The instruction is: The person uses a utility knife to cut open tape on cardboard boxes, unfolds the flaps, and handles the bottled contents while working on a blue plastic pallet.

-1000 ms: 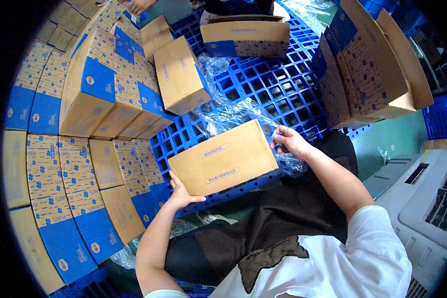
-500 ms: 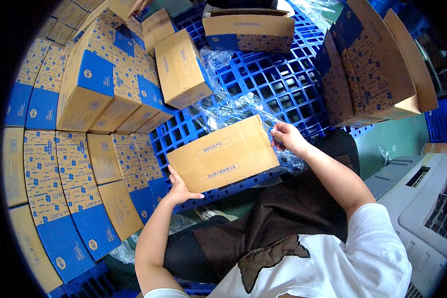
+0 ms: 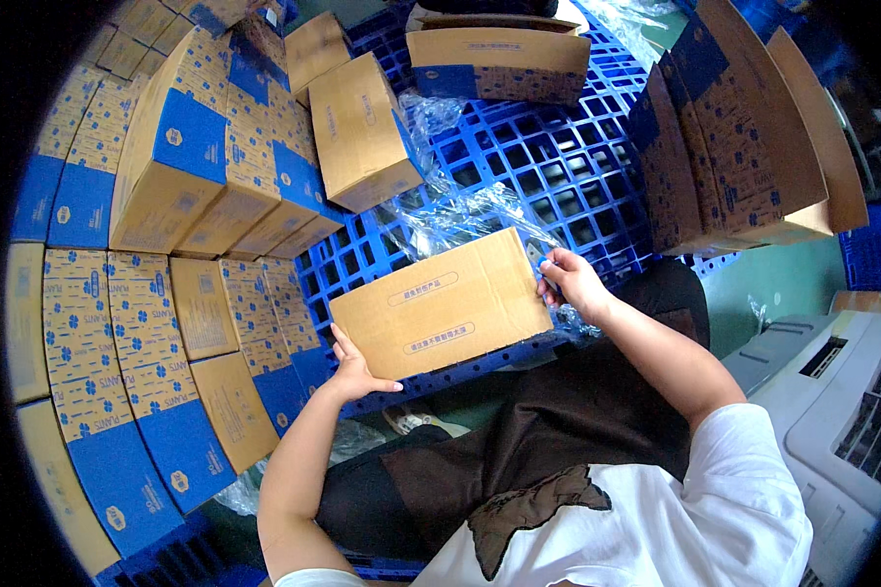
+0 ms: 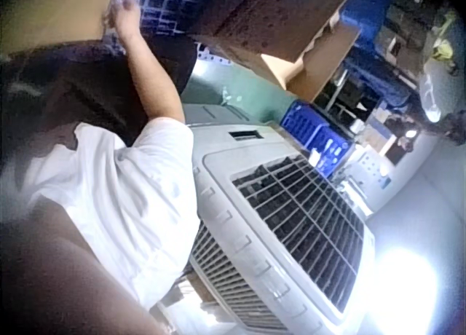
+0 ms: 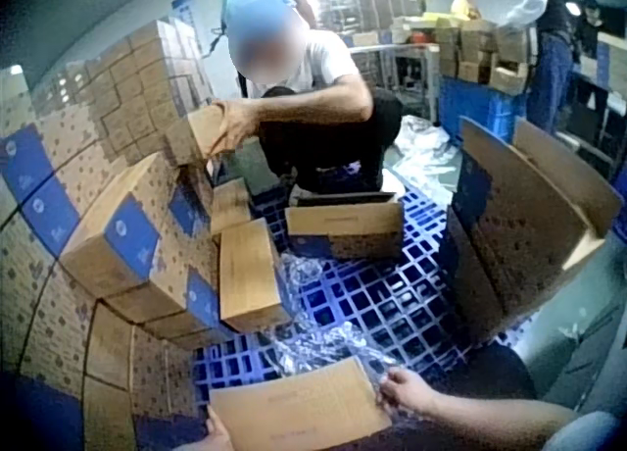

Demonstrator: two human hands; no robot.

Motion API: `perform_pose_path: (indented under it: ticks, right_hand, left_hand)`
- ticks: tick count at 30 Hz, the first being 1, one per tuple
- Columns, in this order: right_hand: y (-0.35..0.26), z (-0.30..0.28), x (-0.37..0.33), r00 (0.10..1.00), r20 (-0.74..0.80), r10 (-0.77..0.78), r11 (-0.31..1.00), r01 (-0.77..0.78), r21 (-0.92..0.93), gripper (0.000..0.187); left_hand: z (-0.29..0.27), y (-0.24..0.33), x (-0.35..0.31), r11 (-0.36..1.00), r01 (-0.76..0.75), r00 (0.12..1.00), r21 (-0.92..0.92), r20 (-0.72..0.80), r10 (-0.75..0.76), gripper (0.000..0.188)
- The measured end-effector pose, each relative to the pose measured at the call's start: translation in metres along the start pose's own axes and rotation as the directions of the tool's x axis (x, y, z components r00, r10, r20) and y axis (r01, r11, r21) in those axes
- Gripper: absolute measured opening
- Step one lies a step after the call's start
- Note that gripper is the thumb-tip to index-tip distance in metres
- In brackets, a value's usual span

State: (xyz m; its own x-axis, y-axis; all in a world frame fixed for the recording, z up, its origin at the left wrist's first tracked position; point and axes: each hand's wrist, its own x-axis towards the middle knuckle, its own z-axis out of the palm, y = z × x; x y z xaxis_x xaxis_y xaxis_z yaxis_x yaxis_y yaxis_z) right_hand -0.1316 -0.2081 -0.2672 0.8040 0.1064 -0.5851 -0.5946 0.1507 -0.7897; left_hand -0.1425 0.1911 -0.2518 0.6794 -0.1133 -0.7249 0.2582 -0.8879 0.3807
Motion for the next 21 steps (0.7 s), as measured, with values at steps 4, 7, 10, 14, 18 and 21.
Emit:
perform_pose_path:
  ticks: [4, 7, 10, 14, 18, 21]
  right_hand:
    - [-0.002, -0.008, 0.008, 0.999, 0.046, 0.009, 0.987, -0.001, -0.163, 0.012]
    - [-0.021, -0.017, 0.021, 0.997, 0.07, 0.03, 0.918, 0.0, -0.396, 0.014]
    - [-0.042, -0.026, 0.029, 0.942, 0.265, 0.207, 0.858, -0.045, -0.511, 0.013]
    - [-0.05, -0.032, 0.027, 0.865, 0.363, 0.346, 0.733, -0.008, -0.68, 0.014]
    - [-0.047, -0.03, 0.022, 0.907, 0.365, 0.212, 0.688, 0.127, -0.714, 0.016]
    - [-0.041, -0.034, 0.023, 0.888, 0.392, 0.241, 0.724, 0.105, -0.682, 0.017]
  left_hand:
    - [-0.001, 0.001, 0.0, 1.0, -0.002, 1.0, -0.007, 0.008, 0.002, 0.161]
    - [-0.005, 0.01, 0.003, 0.997, 0.066, 0.996, 0.045, 0.065, -0.069, 0.161]
    - [-0.007, 0.011, 0.008, 0.979, 0.103, 0.987, 0.174, 0.104, -0.122, 0.161]
    - [-0.007, 0.005, 0.008, 0.986, 0.068, 0.992, 0.153, 0.092, -0.082, 0.161]
    - [-0.009, 0.009, 0.007, 0.991, 0.044, 0.995, 0.129, 0.088, -0.055, 0.161]
    - [-0.007, 0.002, 0.008, 0.991, 0.021, 0.997, 0.133, 0.073, -0.031, 0.161]
